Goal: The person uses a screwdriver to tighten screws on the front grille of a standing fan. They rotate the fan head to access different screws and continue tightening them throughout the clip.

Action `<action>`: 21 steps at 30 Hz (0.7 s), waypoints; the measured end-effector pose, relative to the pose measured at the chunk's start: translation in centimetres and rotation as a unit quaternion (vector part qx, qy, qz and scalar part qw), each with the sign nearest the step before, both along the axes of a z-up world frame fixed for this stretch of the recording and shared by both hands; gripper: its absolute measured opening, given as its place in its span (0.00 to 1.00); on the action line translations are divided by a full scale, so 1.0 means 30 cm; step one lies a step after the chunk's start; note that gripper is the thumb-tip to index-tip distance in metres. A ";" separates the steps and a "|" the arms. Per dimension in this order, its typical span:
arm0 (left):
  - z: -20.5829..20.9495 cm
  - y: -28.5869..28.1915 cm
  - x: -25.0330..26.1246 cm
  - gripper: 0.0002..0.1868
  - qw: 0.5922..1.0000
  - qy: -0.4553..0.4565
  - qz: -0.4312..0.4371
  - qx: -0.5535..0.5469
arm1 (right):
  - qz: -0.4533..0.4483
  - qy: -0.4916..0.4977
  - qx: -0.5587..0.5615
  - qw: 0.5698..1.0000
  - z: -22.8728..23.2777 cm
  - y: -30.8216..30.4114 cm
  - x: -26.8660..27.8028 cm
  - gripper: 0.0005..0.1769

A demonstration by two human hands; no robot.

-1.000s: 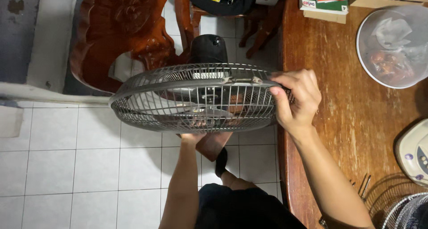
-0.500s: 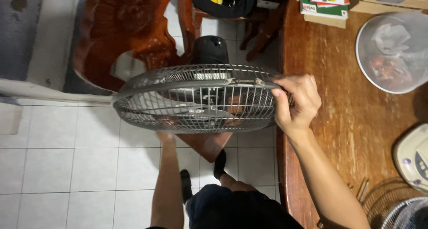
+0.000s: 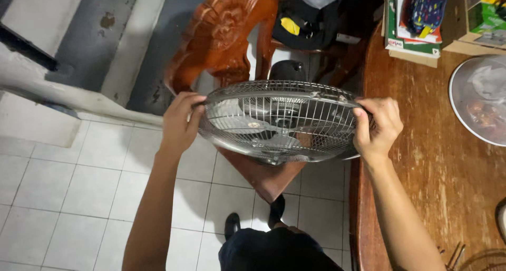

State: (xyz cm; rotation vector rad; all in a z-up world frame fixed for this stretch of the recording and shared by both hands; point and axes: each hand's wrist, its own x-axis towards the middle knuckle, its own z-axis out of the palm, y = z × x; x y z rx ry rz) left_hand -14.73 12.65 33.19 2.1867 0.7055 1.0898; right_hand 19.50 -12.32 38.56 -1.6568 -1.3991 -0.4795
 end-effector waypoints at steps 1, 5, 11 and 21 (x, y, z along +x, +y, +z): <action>0.009 0.008 -0.002 0.09 0.999 0.014 -0.006 -0.029 | -0.004 -0.003 0.000 1.000 -0.002 0.000 -0.001 0.04; 0.016 0.034 0.009 0.08 0.999 0.028 -0.016 0.031 | -0.012 -0.007 0.001 1.000 0.002 0.006 -0.009 0.04; 0.134 -0.049 0.036 0.13 0.997 -0.028 -0.036 0.065 | -0.021 -0.004 0.011 1.000 0.022 0.005 -0.033 0.04; 0.486 -0.215 0.467 0.16 0.935 0.161 -0.207 0.238 | -0.010 -0.029 0.037 0.999 0.065 0.011 -0.024 0.07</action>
